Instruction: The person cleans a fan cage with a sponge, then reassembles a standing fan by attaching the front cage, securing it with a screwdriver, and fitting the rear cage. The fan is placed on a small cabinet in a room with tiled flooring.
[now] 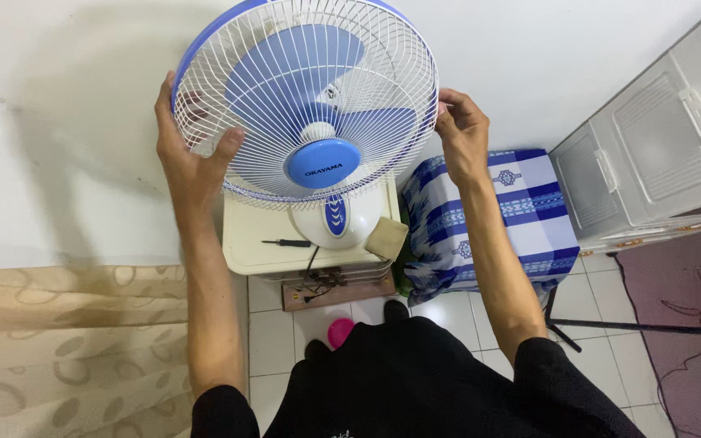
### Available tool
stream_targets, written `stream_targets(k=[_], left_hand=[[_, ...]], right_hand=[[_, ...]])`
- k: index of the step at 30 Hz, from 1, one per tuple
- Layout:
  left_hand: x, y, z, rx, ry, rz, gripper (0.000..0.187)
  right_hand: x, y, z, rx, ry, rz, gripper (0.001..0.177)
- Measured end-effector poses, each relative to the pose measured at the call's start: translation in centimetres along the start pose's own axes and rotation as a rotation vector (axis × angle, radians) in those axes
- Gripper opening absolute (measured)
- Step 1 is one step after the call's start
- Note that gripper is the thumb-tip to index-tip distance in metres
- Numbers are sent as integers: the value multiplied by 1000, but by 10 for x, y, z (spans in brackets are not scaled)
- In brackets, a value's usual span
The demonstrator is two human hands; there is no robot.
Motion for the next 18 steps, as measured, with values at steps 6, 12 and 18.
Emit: stream_targets(k=[6,12,18], left_hand=[[1,-5,-2,-14,-1,-10,109],[-2,-8,-6,19,1,-40,109],[1,-3,-5,39,13,-89,112]], right_hand=[[15,-2,-6,30,-124,63,22],[20,8,-12,71,-201,49,21],[23,11,-13,59,-240,40,27]])
Point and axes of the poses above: each hand's wrist, its own x-axis towards the middle knuckle, its own z-axis out of the palm, y = z × x, the point moved 1 cm from there along x, towards the middle knuckle, and after that the axes turned 5 degrees about z, right-handed, at the moved point
